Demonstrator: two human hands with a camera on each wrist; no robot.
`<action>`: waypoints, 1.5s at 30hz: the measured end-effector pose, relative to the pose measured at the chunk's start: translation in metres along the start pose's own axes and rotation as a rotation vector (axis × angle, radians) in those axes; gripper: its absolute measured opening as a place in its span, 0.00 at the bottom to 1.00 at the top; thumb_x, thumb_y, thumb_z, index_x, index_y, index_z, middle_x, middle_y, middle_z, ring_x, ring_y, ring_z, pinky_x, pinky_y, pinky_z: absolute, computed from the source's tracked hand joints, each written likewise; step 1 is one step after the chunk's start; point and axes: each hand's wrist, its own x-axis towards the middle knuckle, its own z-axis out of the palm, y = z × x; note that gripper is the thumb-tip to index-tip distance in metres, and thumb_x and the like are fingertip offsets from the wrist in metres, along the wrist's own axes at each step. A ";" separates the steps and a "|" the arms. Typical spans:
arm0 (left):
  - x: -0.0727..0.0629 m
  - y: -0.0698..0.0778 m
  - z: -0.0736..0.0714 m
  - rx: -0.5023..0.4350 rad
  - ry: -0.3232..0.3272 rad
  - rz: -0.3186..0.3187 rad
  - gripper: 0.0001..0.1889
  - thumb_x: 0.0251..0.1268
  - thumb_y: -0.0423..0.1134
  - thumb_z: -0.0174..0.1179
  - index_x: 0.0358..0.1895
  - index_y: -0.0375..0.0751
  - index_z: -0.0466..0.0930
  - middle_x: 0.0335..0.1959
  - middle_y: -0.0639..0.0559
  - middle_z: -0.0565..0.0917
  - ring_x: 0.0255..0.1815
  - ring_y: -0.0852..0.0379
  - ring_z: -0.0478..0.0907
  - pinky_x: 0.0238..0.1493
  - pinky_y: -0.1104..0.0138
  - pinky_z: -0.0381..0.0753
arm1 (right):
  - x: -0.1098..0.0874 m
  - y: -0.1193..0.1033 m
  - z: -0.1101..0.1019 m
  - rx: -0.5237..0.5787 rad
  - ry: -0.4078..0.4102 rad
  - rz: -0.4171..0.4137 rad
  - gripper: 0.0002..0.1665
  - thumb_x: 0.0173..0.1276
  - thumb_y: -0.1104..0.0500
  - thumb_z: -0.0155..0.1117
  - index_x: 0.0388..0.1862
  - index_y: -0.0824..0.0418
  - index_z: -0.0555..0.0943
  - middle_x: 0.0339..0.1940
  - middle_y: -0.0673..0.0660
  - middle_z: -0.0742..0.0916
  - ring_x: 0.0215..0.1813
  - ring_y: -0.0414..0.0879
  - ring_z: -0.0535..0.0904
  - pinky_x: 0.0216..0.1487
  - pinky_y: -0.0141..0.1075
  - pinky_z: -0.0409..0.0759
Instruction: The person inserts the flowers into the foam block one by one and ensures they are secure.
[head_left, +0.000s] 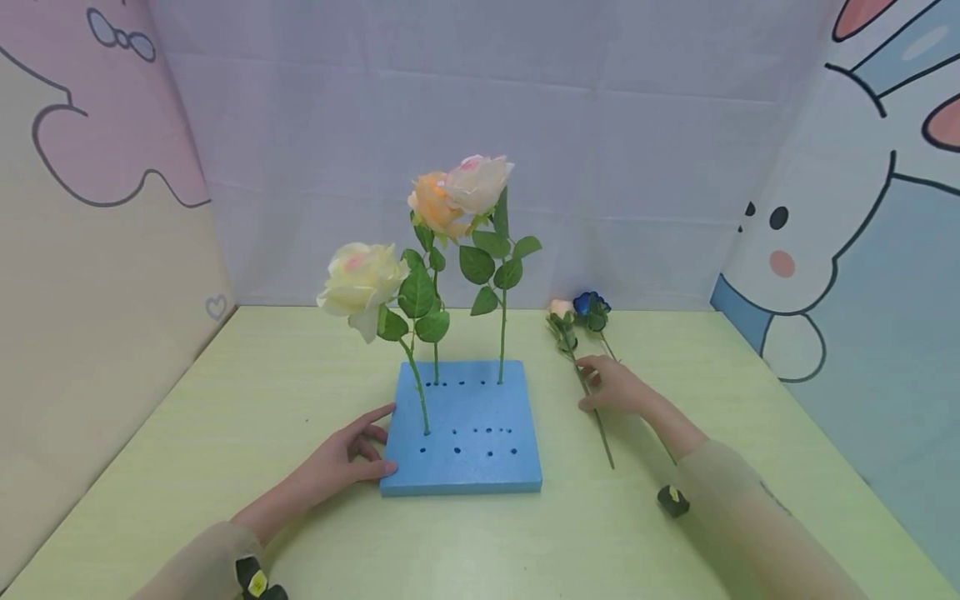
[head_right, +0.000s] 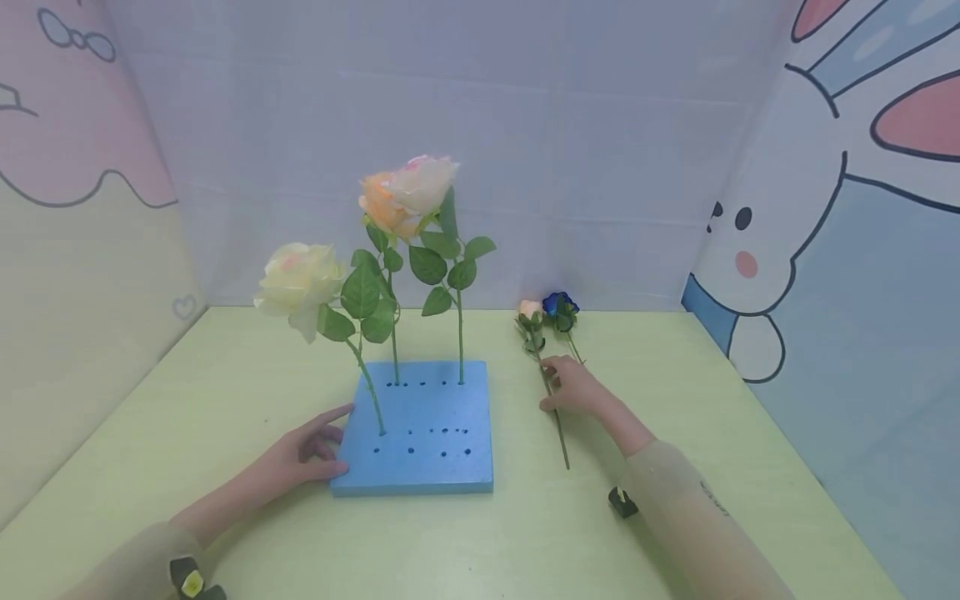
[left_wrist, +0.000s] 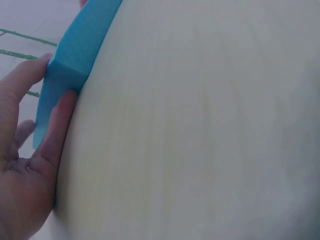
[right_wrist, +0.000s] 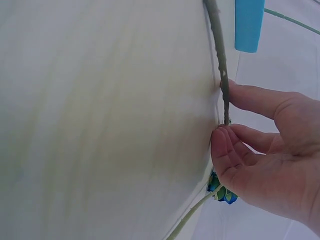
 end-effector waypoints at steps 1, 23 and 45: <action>0.000 0.000 0.000 0.004 -0.001 0.003 0.46 0.57 0.50 0.71 0.77 0.52 0.56 0.57 0.44 0.79 0.43 0.59 0.79 0.46 0.68 0.78 | 0.000 0.000 0.000 0.004 -0.001 0.006 0.44 0.59 0.63 0.73 0.70 0.76 0.64 0.62 0.73 0.78 0.62 0.66 0.76 0.63 0.54 0.75; 0.000 -0.002 0.002 -0.010 0.003 -0.009 0.45 0.57 0.49 0.72 0.77 0.54 0.57 0.57 0.44 0.79 0.44 0.57 0.79 0.44 0.70 0.79 | 0.003 -0.002 -0.002 0.147 -0.096 0.041 0.29 0.61 0.65 0.70 0.62 0.70 0.76 0.33 0.58 0.87 0.27 0.40 0.81 0.34 0.34 0.81; 0.000 -0.003 0.001 -0.004 0.006 -0.009 0.45 0.57 0.50 0.71 0.77 0.55 0.57 0.57 0.44 0.79 0.44 0.59 0.79 0.44 0.70 0.79 | -0.023 -0.034 -0.018 0.334 0.139 -0.087 0.23 0.70 0.63 0.62 0.62 0.67 0.74 0.43 0.73 0.84 0.31 0.48 0.87 0.33 0.42 0.87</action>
